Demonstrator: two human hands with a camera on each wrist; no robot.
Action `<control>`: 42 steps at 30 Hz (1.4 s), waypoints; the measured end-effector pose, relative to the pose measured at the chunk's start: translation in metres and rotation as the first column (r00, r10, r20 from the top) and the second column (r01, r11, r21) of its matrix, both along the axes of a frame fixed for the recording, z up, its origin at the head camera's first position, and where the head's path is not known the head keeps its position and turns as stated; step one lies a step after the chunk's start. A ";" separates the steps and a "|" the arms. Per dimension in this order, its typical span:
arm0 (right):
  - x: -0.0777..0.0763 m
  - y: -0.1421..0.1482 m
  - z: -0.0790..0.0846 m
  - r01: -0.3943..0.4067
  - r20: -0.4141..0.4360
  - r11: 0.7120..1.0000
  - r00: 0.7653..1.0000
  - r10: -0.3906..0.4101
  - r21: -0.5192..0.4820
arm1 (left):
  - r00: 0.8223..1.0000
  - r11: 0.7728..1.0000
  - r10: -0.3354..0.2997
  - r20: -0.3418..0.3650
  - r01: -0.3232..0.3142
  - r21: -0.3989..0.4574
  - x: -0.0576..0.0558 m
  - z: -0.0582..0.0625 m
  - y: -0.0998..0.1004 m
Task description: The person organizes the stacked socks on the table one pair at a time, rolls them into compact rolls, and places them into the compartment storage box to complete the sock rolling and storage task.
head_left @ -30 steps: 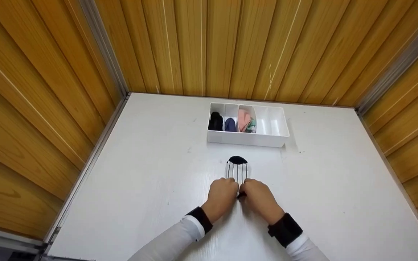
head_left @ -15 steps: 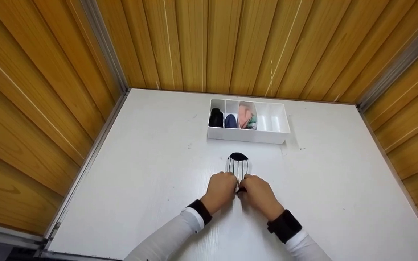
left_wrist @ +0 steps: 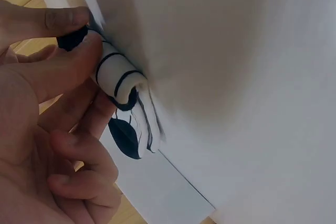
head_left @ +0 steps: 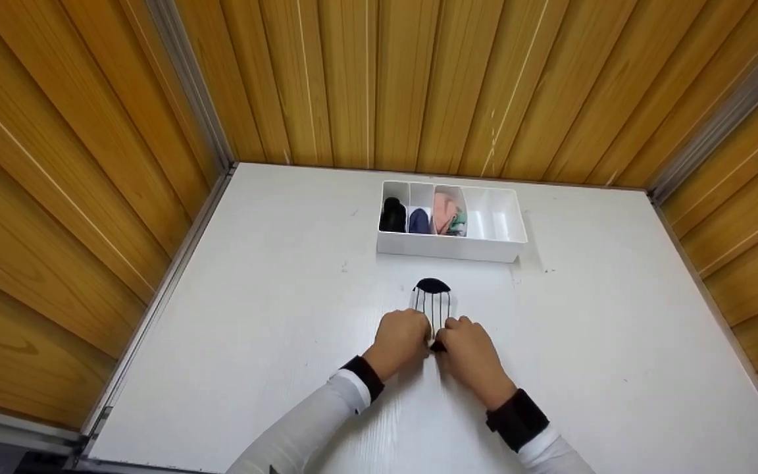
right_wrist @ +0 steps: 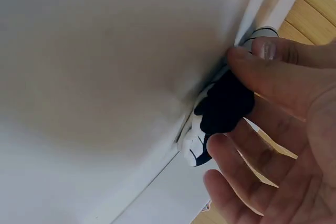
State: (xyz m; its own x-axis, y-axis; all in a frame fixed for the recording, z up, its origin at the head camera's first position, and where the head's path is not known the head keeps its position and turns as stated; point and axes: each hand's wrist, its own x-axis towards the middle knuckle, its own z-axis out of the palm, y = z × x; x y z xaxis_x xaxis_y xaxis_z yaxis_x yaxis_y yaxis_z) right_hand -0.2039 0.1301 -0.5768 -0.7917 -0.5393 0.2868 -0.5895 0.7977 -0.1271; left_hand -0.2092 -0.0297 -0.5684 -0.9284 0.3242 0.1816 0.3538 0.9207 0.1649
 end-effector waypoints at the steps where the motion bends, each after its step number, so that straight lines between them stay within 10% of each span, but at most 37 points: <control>1: -0.001 -0.002 0.000 -0.007 0.019 1.000 1.000 0.007 -0.009 | 1.000 1.000 0.001 0.022 -0.001 0.014 -0.001 0.001 -0.003; 9: -0.012 -0.001 0.008 0.028 0.268 0.996 0.963 -0.003 -0.090 | 0.992 0.999 -0.039 -0.117 0.038 -0.005 0.004 -0.002 -0.006; 17: -0.010 0.000 0.004 -0.026 0.023 1.000 0.999 0.026 0.005 | 0.994 0.999 0.009 -0.109 -0.014 -0.044 0.000 0.000 0.002; 27: -0.014 0.004 0.006 0.012 0.228 0.996 0.974 0.008 -0.086 | 0.984 0.994 -0.030 -0.177 0.011 -0.109 0.007 -0.004 0.007; 36: -0.006 -0.003 0.001 0.012 -0.062 0.997 0.998 -0.008 0.070 | 0.991 0.989 0.010 -0.133 -0.029 -0.145 -0.002 0.002 0.010; 42: -0.005 -0.005 0.003 0.060 0.011 0.998 0.998 -0.060 0.037 | 0.987 0.989 0.000 -0.164 -0.024 -0.147 0.000 -0.001 0.012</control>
State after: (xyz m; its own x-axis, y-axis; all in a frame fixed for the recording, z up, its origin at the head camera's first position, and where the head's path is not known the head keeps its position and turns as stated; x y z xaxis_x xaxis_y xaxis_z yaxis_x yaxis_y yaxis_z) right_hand -0.2092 0.1253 -0.5743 -0.8262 -0.5008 0.2579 -0.5391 0.8358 -0.1038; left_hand -0.2095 -0.0177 -0.5689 -0.8944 0.3476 0.2815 0.3533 0.9350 -0.0321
